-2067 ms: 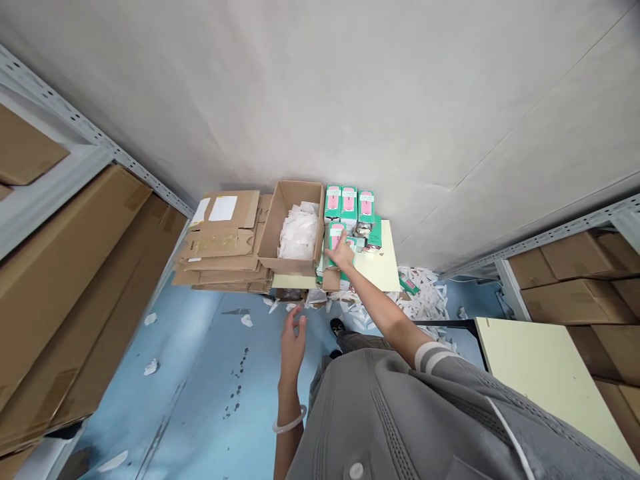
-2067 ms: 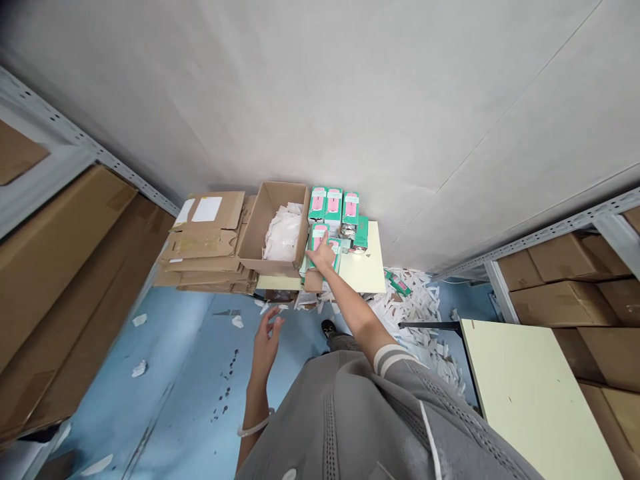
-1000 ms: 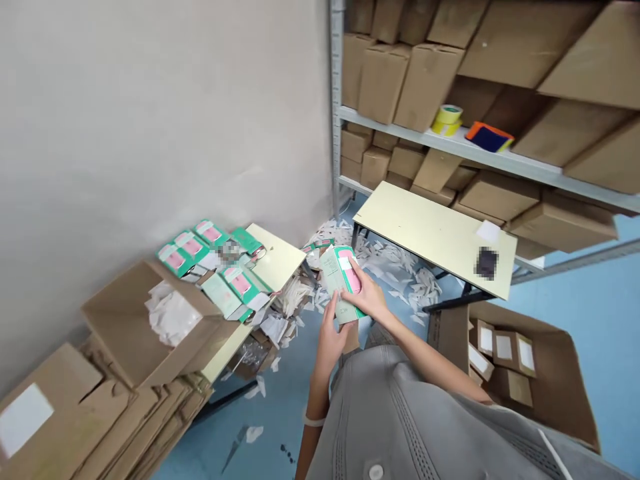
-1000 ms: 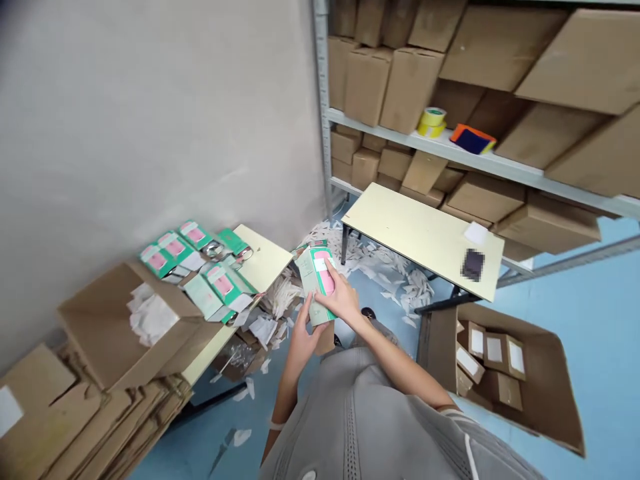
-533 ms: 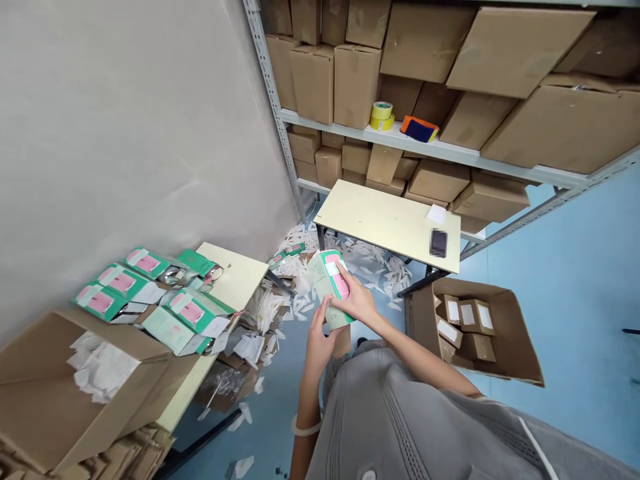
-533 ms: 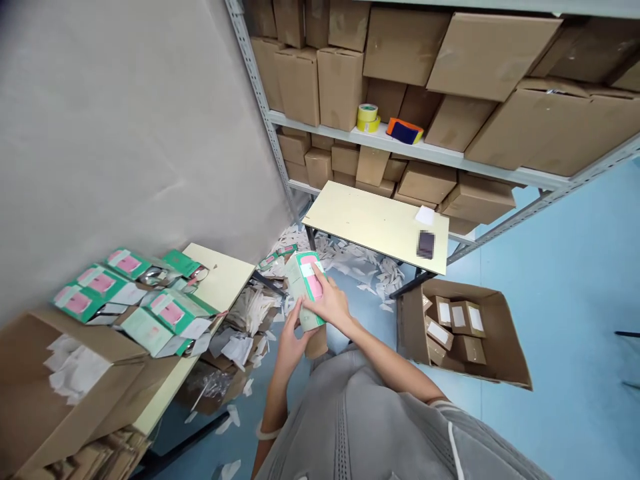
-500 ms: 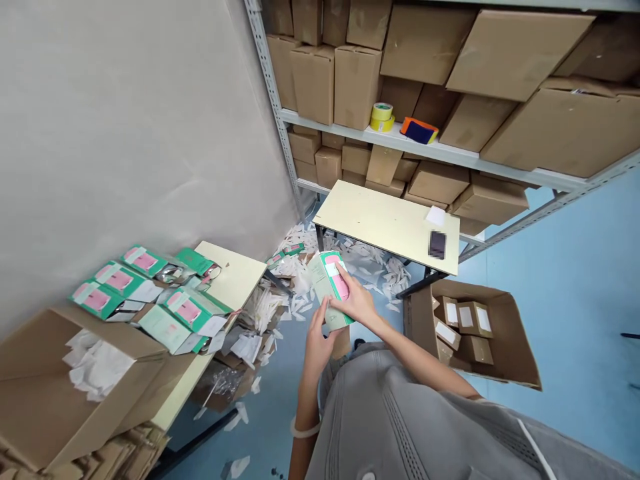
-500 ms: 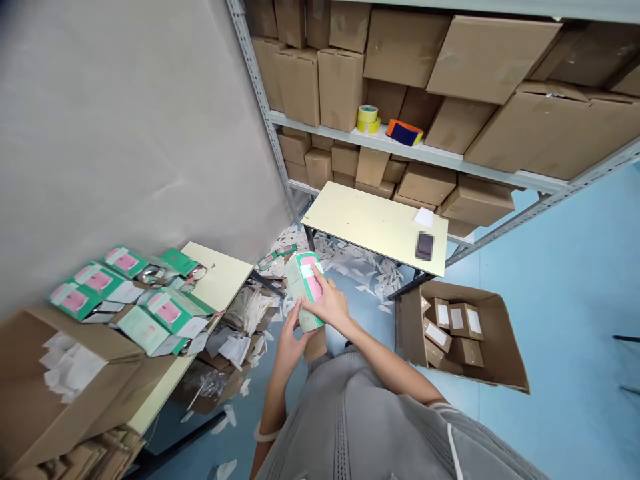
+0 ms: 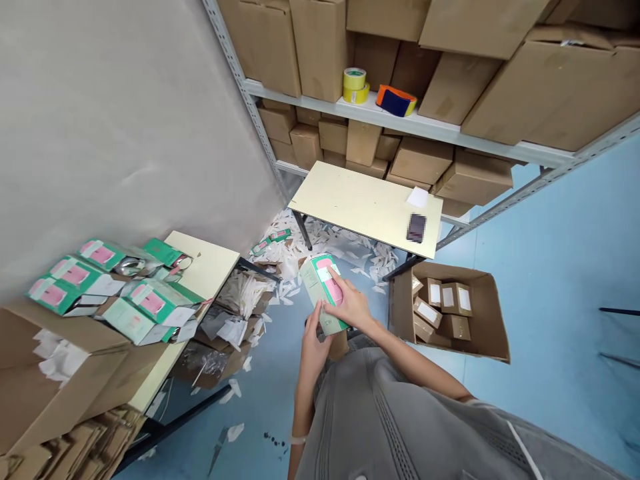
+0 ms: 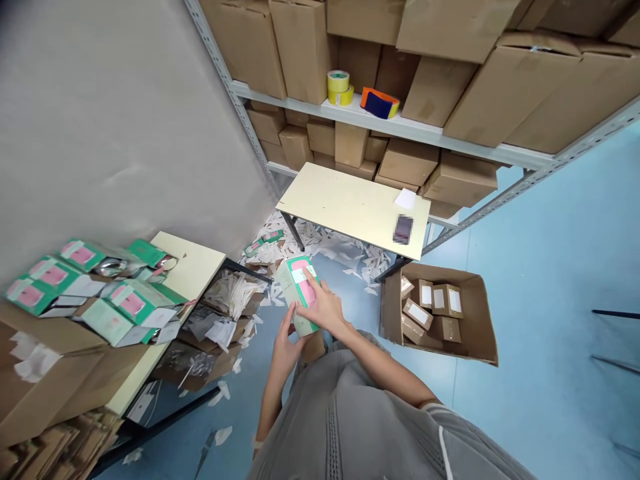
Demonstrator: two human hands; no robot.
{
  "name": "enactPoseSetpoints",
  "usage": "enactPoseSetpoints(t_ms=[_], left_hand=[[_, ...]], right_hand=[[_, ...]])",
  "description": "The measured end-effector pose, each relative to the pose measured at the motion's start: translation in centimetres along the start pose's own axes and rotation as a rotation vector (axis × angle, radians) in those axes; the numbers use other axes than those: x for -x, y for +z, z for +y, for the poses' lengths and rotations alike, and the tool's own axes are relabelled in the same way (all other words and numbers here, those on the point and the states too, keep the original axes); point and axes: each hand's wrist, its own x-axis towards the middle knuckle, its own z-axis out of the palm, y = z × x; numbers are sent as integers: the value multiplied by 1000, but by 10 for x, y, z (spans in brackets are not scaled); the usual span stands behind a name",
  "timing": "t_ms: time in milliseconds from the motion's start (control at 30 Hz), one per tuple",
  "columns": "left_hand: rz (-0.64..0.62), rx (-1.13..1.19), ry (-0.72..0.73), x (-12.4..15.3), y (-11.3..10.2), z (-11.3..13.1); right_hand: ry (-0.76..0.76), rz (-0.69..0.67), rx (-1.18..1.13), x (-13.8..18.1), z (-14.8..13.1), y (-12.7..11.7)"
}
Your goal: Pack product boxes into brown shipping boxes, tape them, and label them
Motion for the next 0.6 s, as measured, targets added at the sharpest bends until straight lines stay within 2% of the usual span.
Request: enactPoseSetpoints(t_ms=[167,333,467,600], left_hand=[[-103,-53,53,-21,26,18],[-195,-87,71,-55,40,25],[-304,-91,86,-97,47,26],[-455,-78,100,-157,58,32]], right_hand=[[74,65,-30,-2,27,-28],[139,111,-94,-19,45,-46],[210,168,-134,-43,59,-56],[303,259,-155,-79,77,-64]])
